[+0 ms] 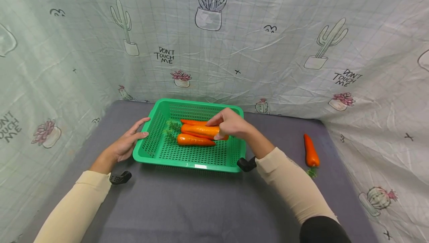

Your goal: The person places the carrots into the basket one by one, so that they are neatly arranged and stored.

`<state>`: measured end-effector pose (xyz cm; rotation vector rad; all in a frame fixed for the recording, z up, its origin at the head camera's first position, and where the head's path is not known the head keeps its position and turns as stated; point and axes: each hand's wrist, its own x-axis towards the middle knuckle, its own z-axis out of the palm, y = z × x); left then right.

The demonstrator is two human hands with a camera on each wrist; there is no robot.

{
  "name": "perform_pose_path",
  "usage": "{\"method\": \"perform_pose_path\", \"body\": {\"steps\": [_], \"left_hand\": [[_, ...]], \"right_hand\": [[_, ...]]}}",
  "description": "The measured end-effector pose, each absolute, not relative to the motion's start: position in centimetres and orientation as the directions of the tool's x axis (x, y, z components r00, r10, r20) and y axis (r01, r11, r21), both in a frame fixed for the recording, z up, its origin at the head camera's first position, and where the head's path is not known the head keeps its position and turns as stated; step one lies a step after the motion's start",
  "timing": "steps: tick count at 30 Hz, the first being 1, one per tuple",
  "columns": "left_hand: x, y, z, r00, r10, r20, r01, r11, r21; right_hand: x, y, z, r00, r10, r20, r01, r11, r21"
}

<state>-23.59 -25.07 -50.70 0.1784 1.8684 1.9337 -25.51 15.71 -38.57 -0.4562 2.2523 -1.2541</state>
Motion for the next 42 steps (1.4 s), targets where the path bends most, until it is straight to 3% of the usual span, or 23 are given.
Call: {"method": "perform_pose_path", "body": {"steps": [21, 42], "left_hand": [[-23.5, -25.3, -51.3, -0.895, 0.385, -0.225, -0.235, 0.022, 0.972], [-23.8, -25.2, -51.5, -0.899, 0.387, -0.205, -0.223, -0.002, 0.975]], "right_hand": [[-26.4, 12.0, -40.2, -0.752, -0.613, -0.242, -0.124, 0.493, -0.861], [-27.9, 10.8, -42.0, -0.729, -0.594, -0.339, 0.002, 0.494, -0.869]]}}
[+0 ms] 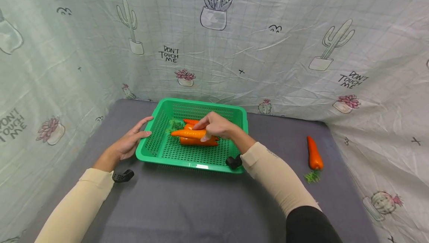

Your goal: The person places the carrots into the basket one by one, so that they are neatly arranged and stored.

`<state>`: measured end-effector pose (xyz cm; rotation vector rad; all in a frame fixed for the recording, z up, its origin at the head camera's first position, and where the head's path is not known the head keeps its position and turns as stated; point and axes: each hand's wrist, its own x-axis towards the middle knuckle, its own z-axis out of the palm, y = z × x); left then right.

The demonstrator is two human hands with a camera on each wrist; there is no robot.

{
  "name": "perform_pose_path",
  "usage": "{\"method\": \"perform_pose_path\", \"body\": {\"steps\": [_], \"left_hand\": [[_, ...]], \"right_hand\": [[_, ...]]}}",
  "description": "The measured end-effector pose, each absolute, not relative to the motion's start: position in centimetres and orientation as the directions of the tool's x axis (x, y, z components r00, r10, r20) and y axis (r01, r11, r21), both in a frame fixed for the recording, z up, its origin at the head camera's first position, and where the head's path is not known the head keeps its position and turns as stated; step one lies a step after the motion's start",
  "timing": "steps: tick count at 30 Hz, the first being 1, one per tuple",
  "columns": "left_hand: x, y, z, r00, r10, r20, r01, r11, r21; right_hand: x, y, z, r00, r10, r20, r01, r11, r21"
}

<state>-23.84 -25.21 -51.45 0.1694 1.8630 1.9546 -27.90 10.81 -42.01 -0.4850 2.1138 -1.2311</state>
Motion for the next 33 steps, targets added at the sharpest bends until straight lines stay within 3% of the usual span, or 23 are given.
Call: {"method": "perform_pose_path", "body": {"steps": [33], "left_hand": [[-23.9, -25.3, -51.6, -0.897, 0.395, -0.2, -0.217, 0.002, 0.976]], "right_hand": [[-30.0, 10.5, -45.3, -0.661, -0.665, -0.346, -0.057, 0.505, -0.861]]}}
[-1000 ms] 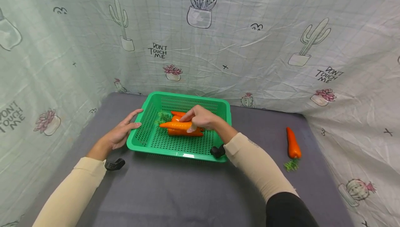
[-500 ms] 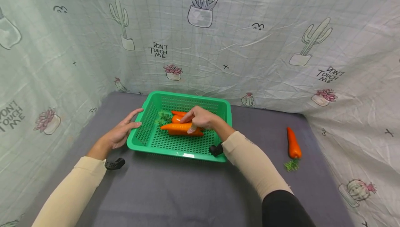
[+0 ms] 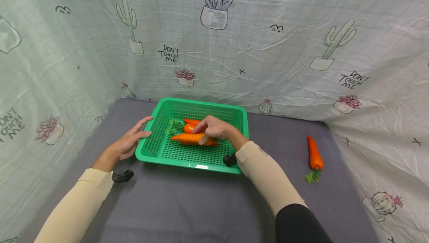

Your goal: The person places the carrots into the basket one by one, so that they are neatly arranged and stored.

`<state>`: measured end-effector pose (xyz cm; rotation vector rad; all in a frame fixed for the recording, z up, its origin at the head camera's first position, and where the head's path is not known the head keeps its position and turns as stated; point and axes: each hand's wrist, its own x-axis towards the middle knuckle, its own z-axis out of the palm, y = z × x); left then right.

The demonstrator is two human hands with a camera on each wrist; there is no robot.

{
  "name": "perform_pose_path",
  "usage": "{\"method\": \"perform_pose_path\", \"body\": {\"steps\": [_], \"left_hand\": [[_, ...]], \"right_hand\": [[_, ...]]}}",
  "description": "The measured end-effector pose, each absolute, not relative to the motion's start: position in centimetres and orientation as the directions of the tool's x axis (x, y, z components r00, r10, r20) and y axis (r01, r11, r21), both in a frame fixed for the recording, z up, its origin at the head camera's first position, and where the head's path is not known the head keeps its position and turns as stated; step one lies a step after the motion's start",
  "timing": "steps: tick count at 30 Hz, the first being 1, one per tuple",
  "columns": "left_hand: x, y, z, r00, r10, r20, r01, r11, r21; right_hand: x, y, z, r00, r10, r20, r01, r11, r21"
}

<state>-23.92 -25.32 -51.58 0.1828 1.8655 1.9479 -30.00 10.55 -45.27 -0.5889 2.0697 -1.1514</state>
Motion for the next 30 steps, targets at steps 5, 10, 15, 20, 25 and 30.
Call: {"method": "perform_pose_path", "body": {"steps": [5, 10, 15, 20, 25, 30], "left_hand": [[-23.9, -25.3, -51.55, -0.898, 0.393, -0.199, -0.215, 0.004, 0.977], [-23.91, -25.3, -51.52, -0.899, 0.389, -0.199, -0.214, 0.004, 0.977], [-23.86, -25.28, -51.51, -0.898, 0.393, -0.198, -0.212, 0.007, 0.977], [-23.82, -25.28, -51.49, -0.898, 0.392, -0.2, -0.211, 0.014, 0.977], [-23.85, -25.26, -51.46, -0.899, 0.392, -0.194, -0.208, 0.008, 0.978], [-23.86, -25.19, -51.4, -0.899, 0.394, -0.194, -0.207, 0.008, 0.978]], "right_hand": [[-30.0, 10.62, -45.58, -0.667, -0.664, -0.338, -0.06, 0.5, -0.864], [-30.02, 10.78, -45.92, -0.685, -0.646, -0.337, -0.053, 0.506, -0.861], [-29.93, 10.98, -46.05, -0.69, -0.646, -0.327, -0.062, 0.503, -0.862], [-29.82, 11.22, -45.98, -0.698, -0.639, -0.323, -0.082, 0.52, -0.85], [-29.76, 11.38, -45.88, -0.706, -0.631, -0.321, -0.102, 0.539, -0.836], [-29.54, 11.42, -45.86, -0.69, -0.646, -0.325, -0.113, 0.54, -0.834]]}}
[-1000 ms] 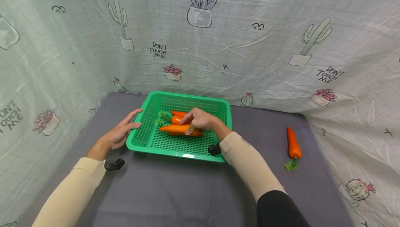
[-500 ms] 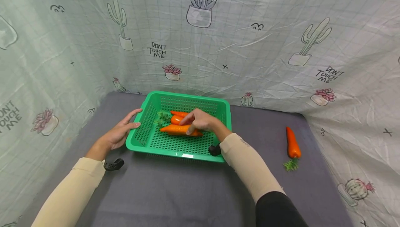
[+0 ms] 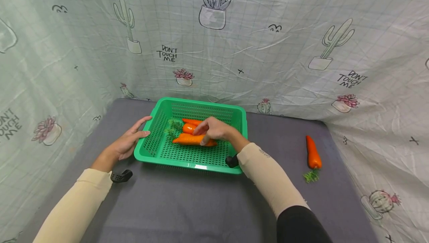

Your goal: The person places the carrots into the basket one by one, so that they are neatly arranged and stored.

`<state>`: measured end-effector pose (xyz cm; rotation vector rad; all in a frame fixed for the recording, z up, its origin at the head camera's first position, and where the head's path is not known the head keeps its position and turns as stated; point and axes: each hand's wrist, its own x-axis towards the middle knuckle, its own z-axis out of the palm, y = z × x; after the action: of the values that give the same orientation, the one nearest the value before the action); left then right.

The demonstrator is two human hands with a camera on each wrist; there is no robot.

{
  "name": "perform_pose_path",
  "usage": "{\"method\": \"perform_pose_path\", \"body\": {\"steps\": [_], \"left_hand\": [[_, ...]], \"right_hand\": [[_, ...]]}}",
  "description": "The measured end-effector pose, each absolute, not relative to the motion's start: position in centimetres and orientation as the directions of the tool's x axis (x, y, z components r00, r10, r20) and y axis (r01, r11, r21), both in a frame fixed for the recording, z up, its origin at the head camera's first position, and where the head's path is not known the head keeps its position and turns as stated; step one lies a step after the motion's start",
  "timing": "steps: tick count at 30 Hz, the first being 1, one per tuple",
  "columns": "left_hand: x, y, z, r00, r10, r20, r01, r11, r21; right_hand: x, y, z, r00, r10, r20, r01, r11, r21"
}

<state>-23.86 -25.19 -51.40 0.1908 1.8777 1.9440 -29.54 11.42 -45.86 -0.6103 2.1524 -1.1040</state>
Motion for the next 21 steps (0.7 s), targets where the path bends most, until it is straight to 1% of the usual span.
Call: {"method": "perform_pose_path", "body": {"steps": [14, 21], "left_hand": [[-23.84, -25.14, -51.3, -0.896, 0.395, -0.203, -0.209, 0.027, 0.977], [-23.94, -25.12, -51.42, -0.898, 0.394, -0.196, -0.205, 0.019, 0.979]], "right_hand": [[-29.05, 11.23, -46.65, -0.684, -0.64, -0.35, -0.173, 0.608, -0.775], [-29.0, 10.91, -46.79, -0.675, -0.666, -0.316, -0.3, 0.64, -0.708]]}}
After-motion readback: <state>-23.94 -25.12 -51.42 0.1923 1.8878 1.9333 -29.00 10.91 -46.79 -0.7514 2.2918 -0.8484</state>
